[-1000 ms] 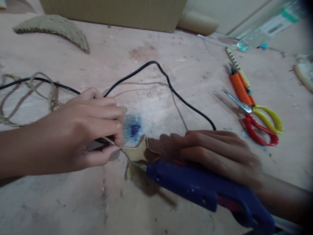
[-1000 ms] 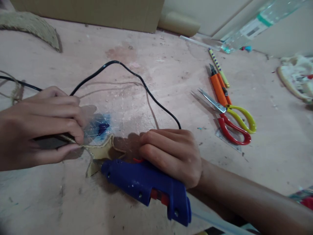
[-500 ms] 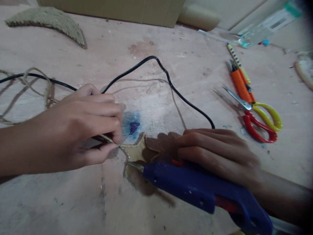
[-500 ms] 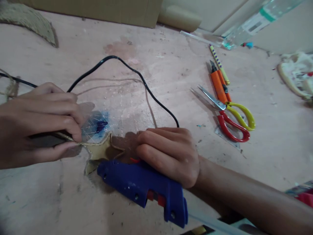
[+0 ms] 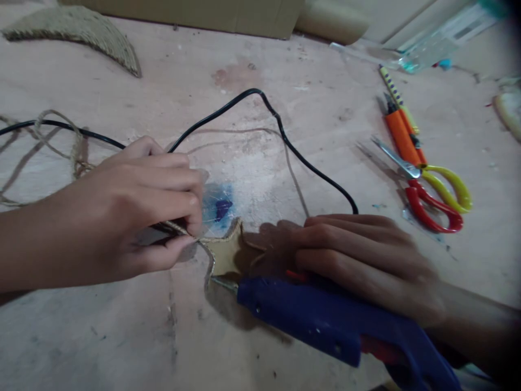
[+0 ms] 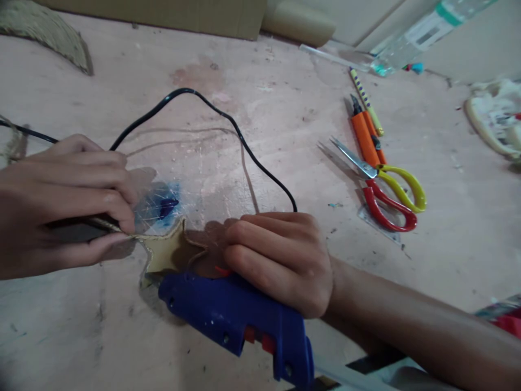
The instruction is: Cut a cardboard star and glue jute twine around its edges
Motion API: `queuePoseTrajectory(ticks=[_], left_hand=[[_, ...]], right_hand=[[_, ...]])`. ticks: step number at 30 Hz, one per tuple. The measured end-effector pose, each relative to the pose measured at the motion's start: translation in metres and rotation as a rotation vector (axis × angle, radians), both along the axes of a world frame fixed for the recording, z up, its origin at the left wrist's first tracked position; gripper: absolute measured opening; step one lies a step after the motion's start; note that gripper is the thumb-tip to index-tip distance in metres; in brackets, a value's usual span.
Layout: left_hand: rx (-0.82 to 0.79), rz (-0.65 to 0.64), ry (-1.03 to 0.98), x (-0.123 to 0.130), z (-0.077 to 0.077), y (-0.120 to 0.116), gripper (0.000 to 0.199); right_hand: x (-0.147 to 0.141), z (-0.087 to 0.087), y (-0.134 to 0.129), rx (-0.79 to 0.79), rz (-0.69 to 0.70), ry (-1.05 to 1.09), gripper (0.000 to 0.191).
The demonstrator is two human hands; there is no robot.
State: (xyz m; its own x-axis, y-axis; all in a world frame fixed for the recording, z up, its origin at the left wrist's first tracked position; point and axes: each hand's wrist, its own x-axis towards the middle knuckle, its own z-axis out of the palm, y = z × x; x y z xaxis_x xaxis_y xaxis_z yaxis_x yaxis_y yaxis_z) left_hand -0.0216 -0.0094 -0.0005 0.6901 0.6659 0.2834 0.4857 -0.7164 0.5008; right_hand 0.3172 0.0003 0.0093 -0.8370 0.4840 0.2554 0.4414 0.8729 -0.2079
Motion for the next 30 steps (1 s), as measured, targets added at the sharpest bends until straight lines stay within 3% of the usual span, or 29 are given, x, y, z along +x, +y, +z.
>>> queuePoseTrajectory(ticks=[4, 8, 11, 15, 20, 22, 26, 30], left_hand=[[-0.005, 0.003, 0.003, 0.0, 0.0, 0.0, 0.019], [-0.008, -0.001, 0.007, 0.0, 0.0, 0.0, 0.017], [-0.014, 0.009, 0.004, -0.001, 0.0, 0.0, 0.018], [-0.011, 0.007, -0.004, -0.002, -0.002, -0.001, 0.018], [-0.003, 0.013, -0.011, -0.001, -0.003, 0.0, 0.021], [0.005, 0.006, -0.011, -0.001, -0.004, 0.001, 0.019], [0.011, 0.001, -0.017, -0.002, -0.004, 0.001, 0.018], [0.003, 0.016, -0.014, -0.001, -0.004, 0.0, 0.02]], right_hand=[[-0.003, -0.011, 0.008, 0.087, 0.147, 0.182, 0.033], [-0.003, -0.013, 0.01, 0.086, 0.114, 0.152, 0.029], [-0.002, -0.013, 0.008, 0.098, 0.164, 0.172, 0.032], [-0.001, -0.012, 0.0, 0.069, 0.056, 0.143, 0.031], [0.001, -0.007, -0.005, 0.045, 0.04, 0.094, 0.043], [0.002, -0.002, -0.001, 0.031, 0.056, 0.069, 0.036], [0.003, 0.01, 0.012, 0.037, 0.228, -0.019, 0.015], [0.001, 0.011, 0.015, 0.077, 0.226, 0.004, 0.019]])
